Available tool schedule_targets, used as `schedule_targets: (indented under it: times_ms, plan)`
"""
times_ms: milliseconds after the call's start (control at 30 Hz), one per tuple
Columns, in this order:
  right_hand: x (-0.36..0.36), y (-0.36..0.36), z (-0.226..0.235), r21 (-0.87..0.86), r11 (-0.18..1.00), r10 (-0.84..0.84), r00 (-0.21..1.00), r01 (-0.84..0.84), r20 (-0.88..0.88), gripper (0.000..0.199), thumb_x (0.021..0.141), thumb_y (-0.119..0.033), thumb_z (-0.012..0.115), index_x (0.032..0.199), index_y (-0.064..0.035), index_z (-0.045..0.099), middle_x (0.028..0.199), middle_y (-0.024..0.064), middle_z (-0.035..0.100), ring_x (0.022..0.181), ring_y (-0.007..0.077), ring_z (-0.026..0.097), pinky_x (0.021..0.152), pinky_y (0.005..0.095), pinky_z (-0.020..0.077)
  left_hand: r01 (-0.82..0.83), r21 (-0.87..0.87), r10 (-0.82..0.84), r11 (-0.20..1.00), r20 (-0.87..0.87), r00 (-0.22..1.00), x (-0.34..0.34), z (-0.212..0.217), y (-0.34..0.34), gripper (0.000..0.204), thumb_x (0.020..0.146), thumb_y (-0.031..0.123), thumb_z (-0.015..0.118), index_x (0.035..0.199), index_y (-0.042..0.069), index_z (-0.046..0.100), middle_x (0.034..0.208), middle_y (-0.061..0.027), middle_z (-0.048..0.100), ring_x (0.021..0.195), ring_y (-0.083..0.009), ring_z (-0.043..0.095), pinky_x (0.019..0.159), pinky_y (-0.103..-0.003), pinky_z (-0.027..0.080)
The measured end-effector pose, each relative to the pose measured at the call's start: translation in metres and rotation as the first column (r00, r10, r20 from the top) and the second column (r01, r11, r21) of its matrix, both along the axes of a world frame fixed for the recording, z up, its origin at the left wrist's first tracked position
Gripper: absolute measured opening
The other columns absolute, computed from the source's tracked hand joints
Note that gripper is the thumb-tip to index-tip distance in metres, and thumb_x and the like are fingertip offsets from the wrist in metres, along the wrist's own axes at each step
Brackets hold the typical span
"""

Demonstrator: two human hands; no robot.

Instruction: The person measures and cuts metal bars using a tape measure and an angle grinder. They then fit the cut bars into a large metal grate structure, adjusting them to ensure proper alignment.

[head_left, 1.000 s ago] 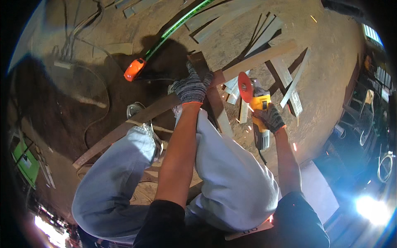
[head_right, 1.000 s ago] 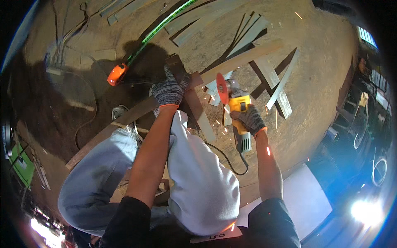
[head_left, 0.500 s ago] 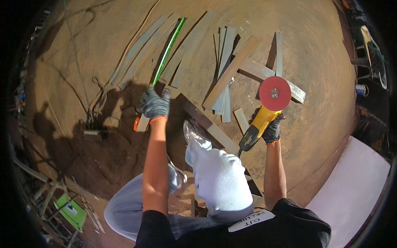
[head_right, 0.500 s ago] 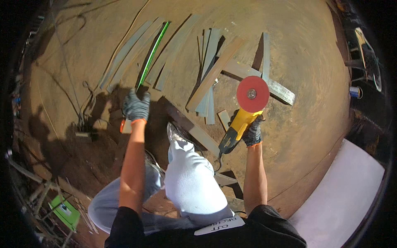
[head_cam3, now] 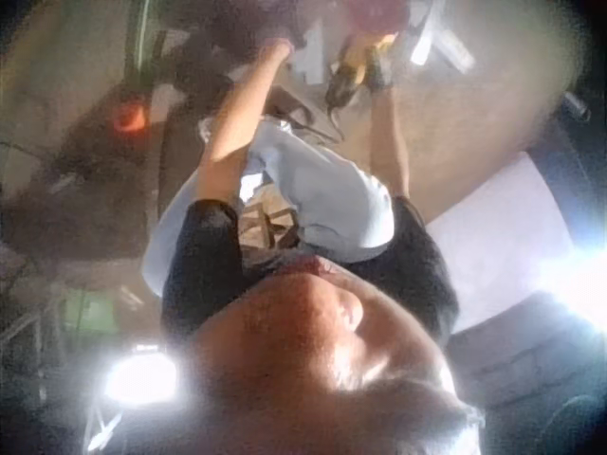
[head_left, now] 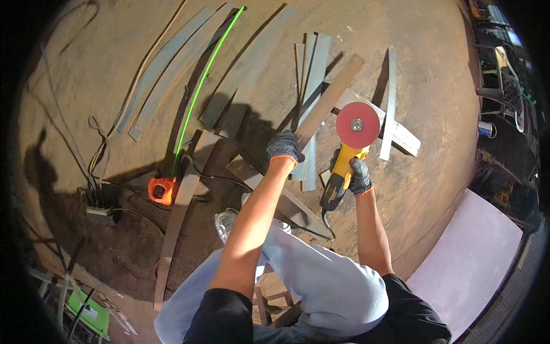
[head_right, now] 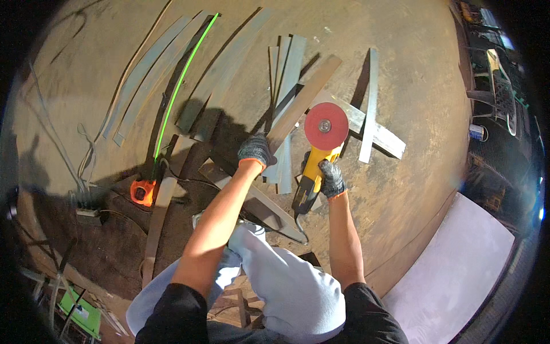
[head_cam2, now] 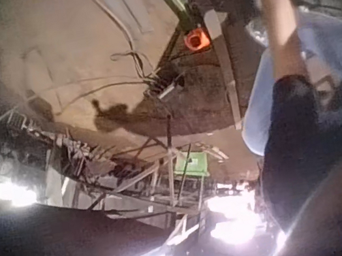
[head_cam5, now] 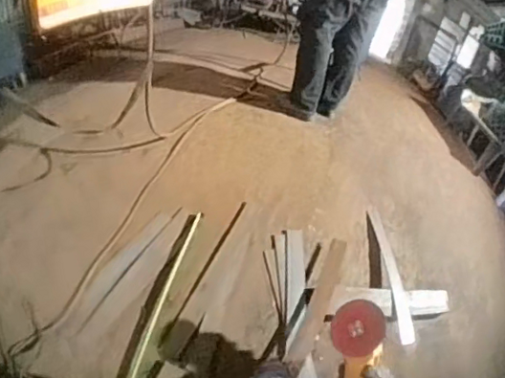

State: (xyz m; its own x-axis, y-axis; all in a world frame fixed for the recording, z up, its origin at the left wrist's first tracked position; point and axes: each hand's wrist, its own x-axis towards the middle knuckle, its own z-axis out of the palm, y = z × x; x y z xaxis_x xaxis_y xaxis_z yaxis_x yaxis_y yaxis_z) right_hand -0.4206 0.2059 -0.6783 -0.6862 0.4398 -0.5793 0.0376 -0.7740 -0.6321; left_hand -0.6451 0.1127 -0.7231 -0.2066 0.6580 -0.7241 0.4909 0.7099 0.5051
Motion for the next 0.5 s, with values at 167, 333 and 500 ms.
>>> schedule_targets:
  times_ms: [167,333,500]
  plan:
    - [-0.007,0.018,-0.044,-0.085,0.995,0.055,0.998,-0.055,0.004,0.066,0.065,-0.027,0.078,0.119,-0.0046,0.049,0.108,0.0138,0.059,0.097,0.0276,0.060,0.084,0.0434,0.0507,-0.162,0.112,0.184,0.980,-0.230,0.956,-0.079,0.051,-0.014,0.045,0.066,0.026,0.067,0.105,0.005,0.056,0.104,-0.0202,0.061,0.099,-0.0365,0.058,0.084,-0.044,0.048]
    - [-0.041,0.028,-0.064,0.296,0.943,0.069,0.957,-0.154,0.280,0.063,0.067,-0.026,0.077,0.118,-0.0006,0.049,0.101,0.0086,0.061,0.091,0.0185,0.058,0.077,0.0338,0.0491,-0.183,0.220,0.253,0.958,-0.357,0.899,-0.166,0.123,-0.100,0.047,0.068,0.024,0.067,0.109,0.005,0.052,0.100,-0.0202,0.062,0.093,-0.0371,0.060,0.079,-0.045,0.048]
    - [-0.057,0.031,-0.046,0.181,0.939,0.174,0.857,-0.293,0.486,0.075,0.063,-0.030,0.078,0.122,0.0028,0.045,0.103,0.0113,0.061,0.090,0.0198,0.059,0.077,0.0338,0.0493,-0.256,0.319,0.379,0.913,-0.426,0.821,-0.176,0.192,-0.266,0.054,0.065,0.003,0.063,0.117,0.000,0.050,0.104,-0.0159,0.061,0.094,-0.0274,0.060,0.085,-0.034,0.046]
